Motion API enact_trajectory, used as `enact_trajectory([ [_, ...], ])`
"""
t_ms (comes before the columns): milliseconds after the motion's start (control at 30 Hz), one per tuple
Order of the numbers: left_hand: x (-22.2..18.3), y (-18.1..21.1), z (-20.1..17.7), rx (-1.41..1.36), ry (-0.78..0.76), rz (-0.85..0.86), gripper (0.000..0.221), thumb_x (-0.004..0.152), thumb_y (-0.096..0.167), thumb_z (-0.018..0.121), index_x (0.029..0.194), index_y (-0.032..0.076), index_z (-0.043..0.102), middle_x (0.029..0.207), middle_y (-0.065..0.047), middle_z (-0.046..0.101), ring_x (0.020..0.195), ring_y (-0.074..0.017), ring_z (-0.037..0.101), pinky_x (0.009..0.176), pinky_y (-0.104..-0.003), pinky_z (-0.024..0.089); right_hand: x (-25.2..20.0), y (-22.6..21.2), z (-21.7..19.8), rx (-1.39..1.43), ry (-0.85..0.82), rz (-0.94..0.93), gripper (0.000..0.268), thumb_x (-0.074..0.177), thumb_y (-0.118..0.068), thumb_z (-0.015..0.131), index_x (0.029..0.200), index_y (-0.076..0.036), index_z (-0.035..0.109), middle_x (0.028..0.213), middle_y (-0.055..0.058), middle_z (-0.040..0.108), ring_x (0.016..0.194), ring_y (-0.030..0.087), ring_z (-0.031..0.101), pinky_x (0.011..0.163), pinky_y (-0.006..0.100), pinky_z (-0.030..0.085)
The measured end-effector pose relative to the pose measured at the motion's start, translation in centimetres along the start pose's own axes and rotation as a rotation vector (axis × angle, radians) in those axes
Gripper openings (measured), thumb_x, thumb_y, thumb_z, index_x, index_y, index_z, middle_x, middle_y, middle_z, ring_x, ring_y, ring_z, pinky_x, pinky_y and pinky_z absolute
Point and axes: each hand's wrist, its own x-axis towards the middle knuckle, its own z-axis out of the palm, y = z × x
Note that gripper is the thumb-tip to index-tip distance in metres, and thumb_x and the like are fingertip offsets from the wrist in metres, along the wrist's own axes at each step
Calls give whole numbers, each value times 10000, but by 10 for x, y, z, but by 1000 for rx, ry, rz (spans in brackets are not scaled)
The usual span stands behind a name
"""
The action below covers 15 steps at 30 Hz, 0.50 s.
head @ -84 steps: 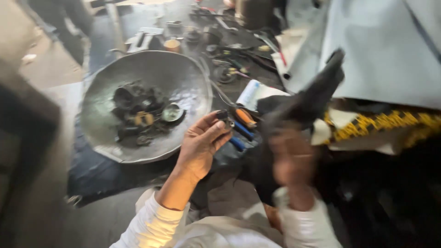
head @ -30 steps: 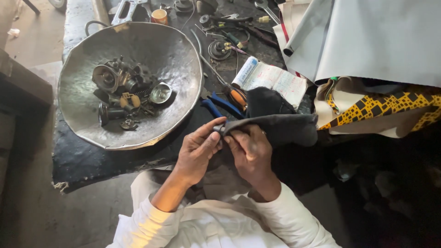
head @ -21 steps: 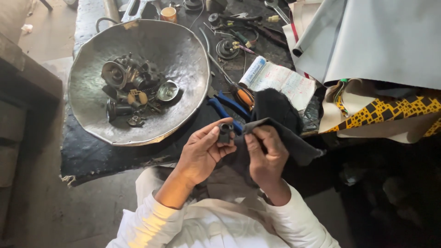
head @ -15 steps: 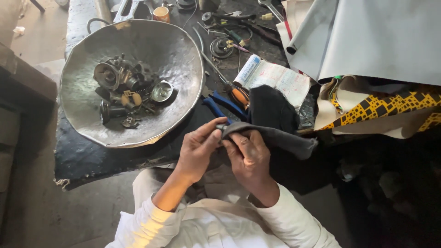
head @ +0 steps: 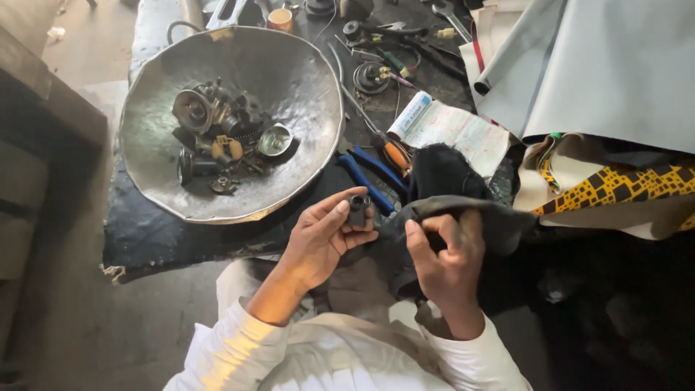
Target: The recorder is disassembling and cleaning a motorcycle carburetor and its internal components.
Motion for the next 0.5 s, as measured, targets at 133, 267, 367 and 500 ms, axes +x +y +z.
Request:
enact_trajectory([
  [133,0,5,1,-43,-14,-37,397,1068,173,563,1407,-33,573,1093,-132,717,957,-194,708,920,-437,608,12,-28,-18,-274,125,-508,171,809,-112,805,813,-74,638,1190,184,572,1070,372,548,957,464,442],
  [267,-1,10,3,-48,-14,-95,401,1060,173,573,1406,-28,579,1081,-127,716,950,-197,708,925,-442,608,19,-45,-27,-233,159,-650,167,863,-123,729,835,-66,575,1233,239,610,1185,461,529,1049,523,411],
  [367,-1,9,5,-56,-28,-125,396,1054,172,578,1400,-21,581,1077,-114,716,954,-198,710,927,-439,609,12,-21,-23,65,87,-450,155,989,-155,667,934,-64,554,1121,167,692,1133,357,624,1032,466,474],
  [500,2,4,5,-15,-28,-117,395,1040,165,587,1398,-2,586,1074,-97,722,954,-193,708,914,-430,607,9,1,-17,228,12,-193,146,995,-145,727,1049,-48,631,922,111,734,808,168,695,768,333,574],
])
